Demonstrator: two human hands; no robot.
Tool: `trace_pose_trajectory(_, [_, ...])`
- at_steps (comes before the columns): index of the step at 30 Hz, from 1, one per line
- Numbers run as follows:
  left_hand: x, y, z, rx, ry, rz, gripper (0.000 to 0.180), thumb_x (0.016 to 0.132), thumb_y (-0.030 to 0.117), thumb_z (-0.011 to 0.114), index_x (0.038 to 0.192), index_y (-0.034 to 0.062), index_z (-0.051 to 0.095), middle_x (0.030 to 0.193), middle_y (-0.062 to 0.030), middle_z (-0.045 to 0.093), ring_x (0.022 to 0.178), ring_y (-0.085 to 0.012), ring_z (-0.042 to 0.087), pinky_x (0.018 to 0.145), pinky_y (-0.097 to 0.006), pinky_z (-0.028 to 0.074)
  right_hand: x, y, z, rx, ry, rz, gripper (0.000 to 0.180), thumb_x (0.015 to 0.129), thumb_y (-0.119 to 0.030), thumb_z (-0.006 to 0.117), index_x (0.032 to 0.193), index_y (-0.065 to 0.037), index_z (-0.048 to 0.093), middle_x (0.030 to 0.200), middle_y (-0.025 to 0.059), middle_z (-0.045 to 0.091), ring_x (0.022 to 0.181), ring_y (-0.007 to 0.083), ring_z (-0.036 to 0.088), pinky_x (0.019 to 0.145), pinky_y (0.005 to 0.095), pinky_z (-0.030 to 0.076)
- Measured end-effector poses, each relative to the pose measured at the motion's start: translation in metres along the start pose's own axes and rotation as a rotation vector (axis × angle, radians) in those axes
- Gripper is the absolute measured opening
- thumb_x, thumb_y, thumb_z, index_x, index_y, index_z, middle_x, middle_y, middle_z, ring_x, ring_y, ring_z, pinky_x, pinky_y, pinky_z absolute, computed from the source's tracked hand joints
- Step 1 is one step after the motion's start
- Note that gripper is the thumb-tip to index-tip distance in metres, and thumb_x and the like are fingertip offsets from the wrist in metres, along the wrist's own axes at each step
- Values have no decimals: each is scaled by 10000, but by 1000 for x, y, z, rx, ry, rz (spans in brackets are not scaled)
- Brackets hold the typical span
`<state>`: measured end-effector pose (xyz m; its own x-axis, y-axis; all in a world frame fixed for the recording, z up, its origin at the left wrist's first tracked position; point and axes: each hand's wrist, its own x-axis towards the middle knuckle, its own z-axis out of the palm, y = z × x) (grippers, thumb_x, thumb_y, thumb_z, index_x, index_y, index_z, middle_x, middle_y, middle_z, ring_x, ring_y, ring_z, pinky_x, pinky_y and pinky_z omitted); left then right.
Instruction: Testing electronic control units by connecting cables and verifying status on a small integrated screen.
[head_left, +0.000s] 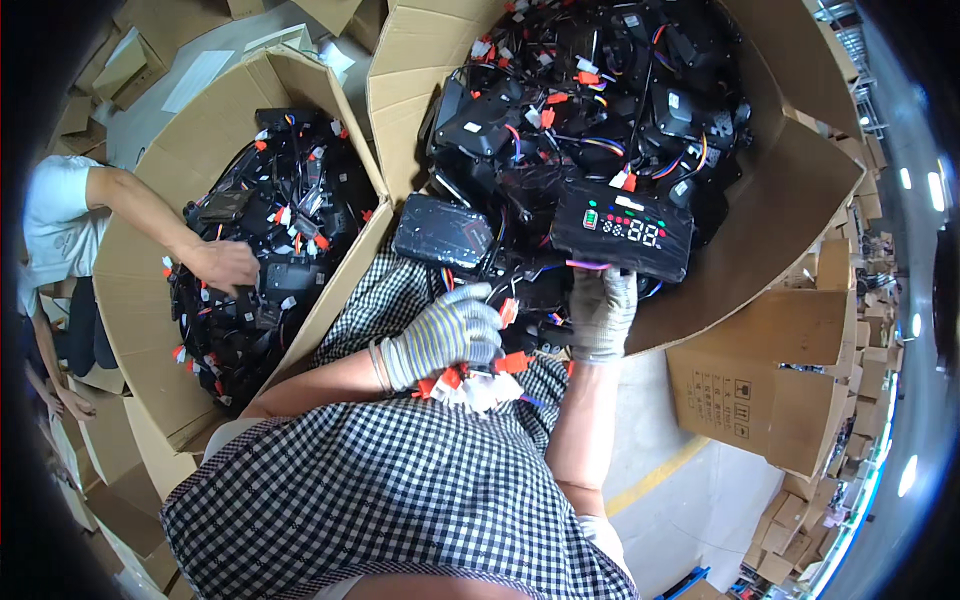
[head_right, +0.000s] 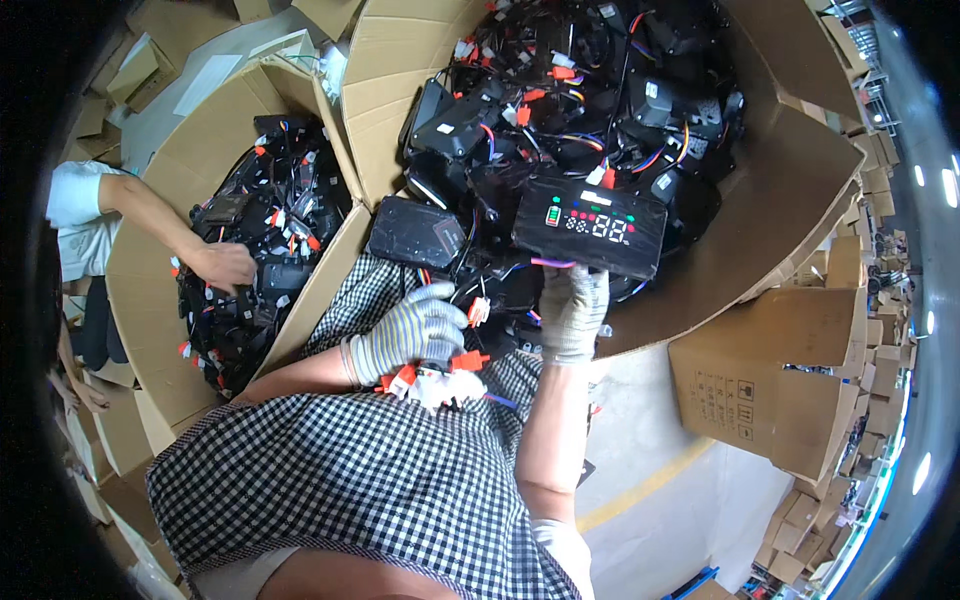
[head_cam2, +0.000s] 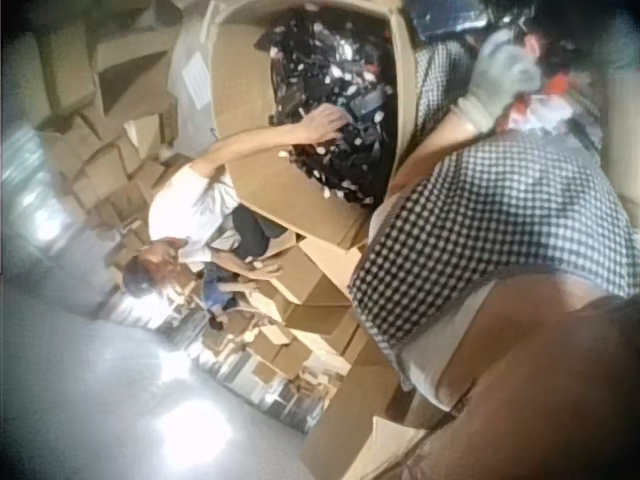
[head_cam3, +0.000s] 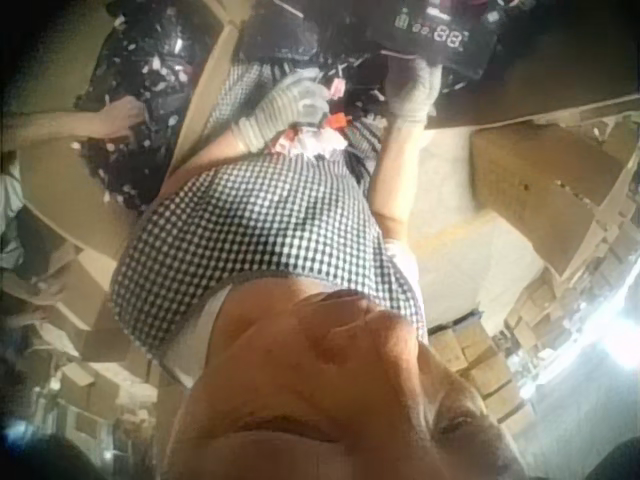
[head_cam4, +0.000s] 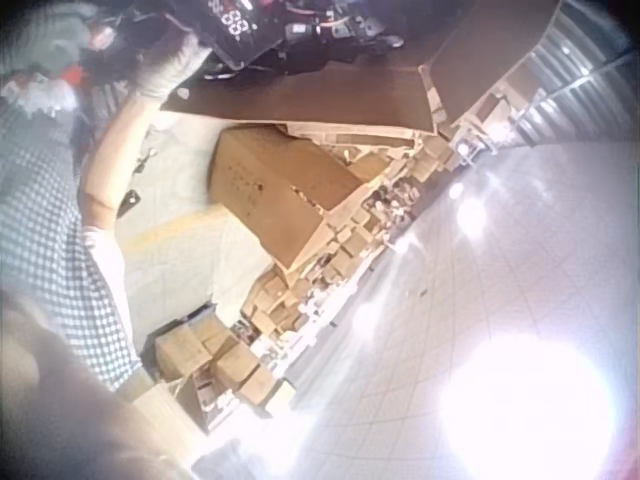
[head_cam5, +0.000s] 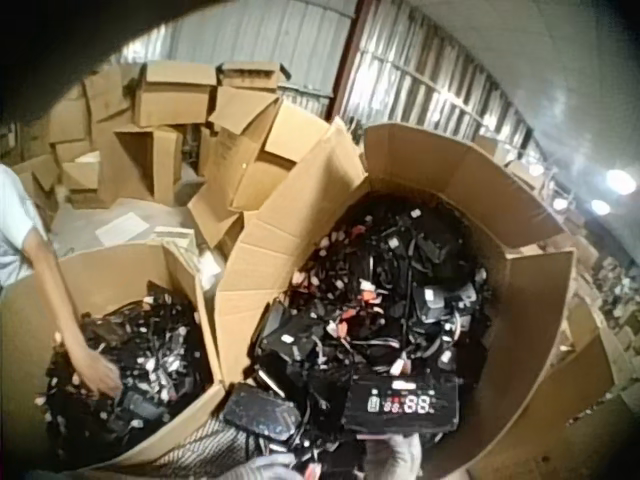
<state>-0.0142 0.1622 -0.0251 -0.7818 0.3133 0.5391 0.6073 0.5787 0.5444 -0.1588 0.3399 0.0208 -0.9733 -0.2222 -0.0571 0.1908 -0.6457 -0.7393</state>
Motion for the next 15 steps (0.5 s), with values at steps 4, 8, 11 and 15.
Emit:
trace_pose_trajectory(4, [-7, -2, -7, -81, 96, -153, 179, 738, 219, 573, 890, 163, 649, 964, -12, 623, 1006, -175, 578, 1045, -448, 332, -56, -18, 19, -853, 106, -19, 334, 927, -127, 494, 1243, -19, 492, 1120, 63, 567, 1029, 159, 548, 925, 306, 426])
trace_pose_trajectory(8, [3, 3, -17, -84, 169, -120, 220, 723, 279, 621, 913, 169, 637, 966, -6, 632, 1003, -211, 576, 1019, -476, 350, -120, -28, 17, -839, -465, 334, 355, 920, -231, 548, 1206, -21, 548, 1027, 83, 620, 943, 137, 576, 846, 268, 448])
trace_pose_trajectory(11, [0, 1, -23, -132, 143, -128, 219, 715, 271, 626, 907, 165, 623, 939, -8, 627, 969, -222, 577, 1003, -480, 365, -127, -42, 34, -961, -397, 656, 341, 906, -300, 578, 1099, -21, 613, 807, 6, 637, 678, 71, 562, 648, 213, 453])
trace_pose_trajectory(15, [-7, 1, -28, 63, 226, -168, 166, 758, 255, 624, 876, 141, 596, 902, -27, 609, 920, -210, 574, 935, -447, 384, -109, -62, 22, -834, -33, 439, 231, 902, -157, 571, 1070, -5, 615, 835, 2, 612, 737, 70, 540, 666, 211, 436])
